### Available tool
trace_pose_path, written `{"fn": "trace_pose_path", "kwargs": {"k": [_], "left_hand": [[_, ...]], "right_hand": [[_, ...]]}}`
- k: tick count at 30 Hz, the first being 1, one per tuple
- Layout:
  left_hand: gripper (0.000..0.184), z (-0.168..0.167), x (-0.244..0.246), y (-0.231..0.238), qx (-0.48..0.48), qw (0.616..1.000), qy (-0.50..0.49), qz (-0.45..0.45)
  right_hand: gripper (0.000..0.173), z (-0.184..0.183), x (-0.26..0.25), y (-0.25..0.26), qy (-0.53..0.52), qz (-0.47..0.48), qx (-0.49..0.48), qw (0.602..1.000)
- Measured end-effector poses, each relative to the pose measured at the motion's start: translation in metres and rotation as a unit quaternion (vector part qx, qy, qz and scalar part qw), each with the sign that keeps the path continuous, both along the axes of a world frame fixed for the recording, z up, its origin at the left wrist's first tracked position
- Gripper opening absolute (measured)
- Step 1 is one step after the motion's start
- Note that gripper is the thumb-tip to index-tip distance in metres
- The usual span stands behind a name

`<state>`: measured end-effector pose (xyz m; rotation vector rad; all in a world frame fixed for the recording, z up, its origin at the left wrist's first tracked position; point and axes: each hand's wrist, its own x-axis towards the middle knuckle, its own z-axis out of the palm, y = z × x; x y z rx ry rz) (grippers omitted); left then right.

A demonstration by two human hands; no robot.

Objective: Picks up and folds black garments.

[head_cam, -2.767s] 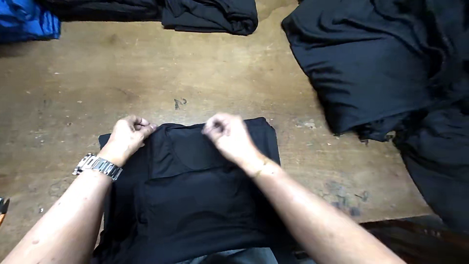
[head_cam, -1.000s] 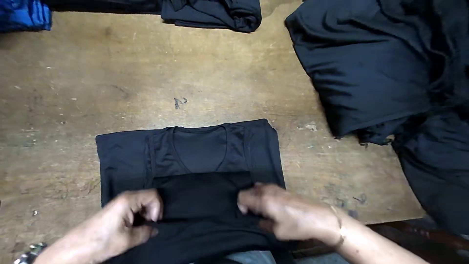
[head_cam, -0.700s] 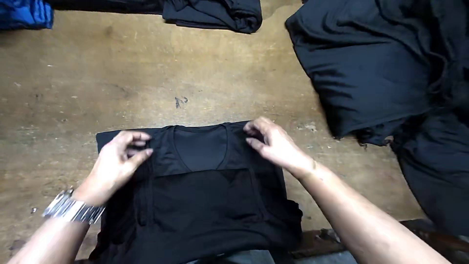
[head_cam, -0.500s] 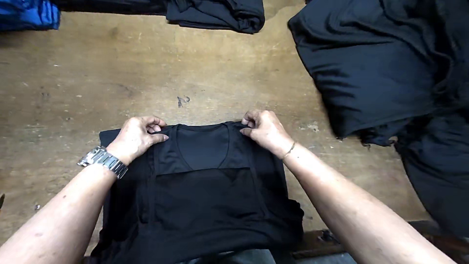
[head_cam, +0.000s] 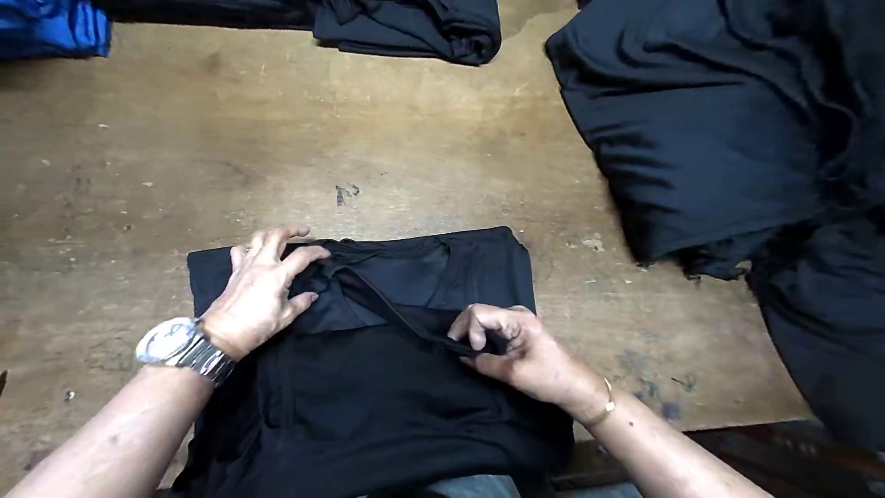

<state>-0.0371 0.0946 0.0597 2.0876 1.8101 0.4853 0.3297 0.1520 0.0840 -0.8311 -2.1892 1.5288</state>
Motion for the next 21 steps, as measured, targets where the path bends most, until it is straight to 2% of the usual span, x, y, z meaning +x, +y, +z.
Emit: {"fn": "trace_pose_path", "kwargs": {"k": [2, 3, 6, 7, 9, 11, 12, 14, 16, 18, 21], "left_hand": [[0.022, -0.006, -0.002, 0.005, 0.032, 0.999, 0.012, -0.018], [0.015, -0.003, -0.003, 0.005, 0.044, 0.999, -0.003, -0.019], [0.013, 0.024, -0.006, -0.016, 0.034, 0.993, -0.105, -0.035], [0.016, 0.034, -0.006, -0.028, 0.003, 0.987, -0.155, -0.049], [0.020, 0.047, -0.005, -0.054, -0.131, 0.958, -0.251, -0.057], [0.031, 0.048, -0.005, -0.072, -0.254, 0.920, -0.297, -0.012], [0.028, 0.046, -0.006, -0.074, -0.255, 0.922, -0.291, 0.025], [0.015, 0.037, -0.007, -0.067, -0.179, 0.944, -0.243, 0.135], [0.016, 0.023, -0.005, -0.050, -0.132, 0.935, -0.211, 0.252], [0.015, 0.014, 0.002, -0.034, -0.121, 0.922, -0.218, 0.298], [0.016, 0.003, 0.014, -0.020, -0.093, 0.933, -0.180, 0.298]], "right_hand": [[0.018, 0.005, 0.000, -0.001, 0.001, 0.008, -0.013, 1.000], [0.017, 0.008, 0.002, 0.000, 0.011, 0.005, -0.022, 1.000], [0.017, 0.019, 0.019, 0.007, 0.025, 0.025, -0.063, 0.997], [0.015, 0.021, 0.028, 0.009, 0.003, 0.071, -0.086, 0.994], [0.007, 0.025, 0.039, 0.012, -0.079, 0.181, -0.161, 0.967], [0.014, 0.027, 0.034, 0.015, -0.123, 0.211, -0.192, 0.951], [0.016, 0.026, 0.025, 0.017, -0.121, 0.179, -0.175, 0.960], [0.013, 0.021, -0.008, 0.022, -0.086, 0.075, -0.116, 0.987], [0.014, 0.012, -0.051, 0.031, -0.028, -0.008, -0.158, 0.987], [0.016, -0.001, -0.097, 0.032, 0.006, -0.087, -0.282, 0.955], [0.027, -0.012, -0.150, 0.029, -0.004, -0.183, -0.436, 0.881]]}}
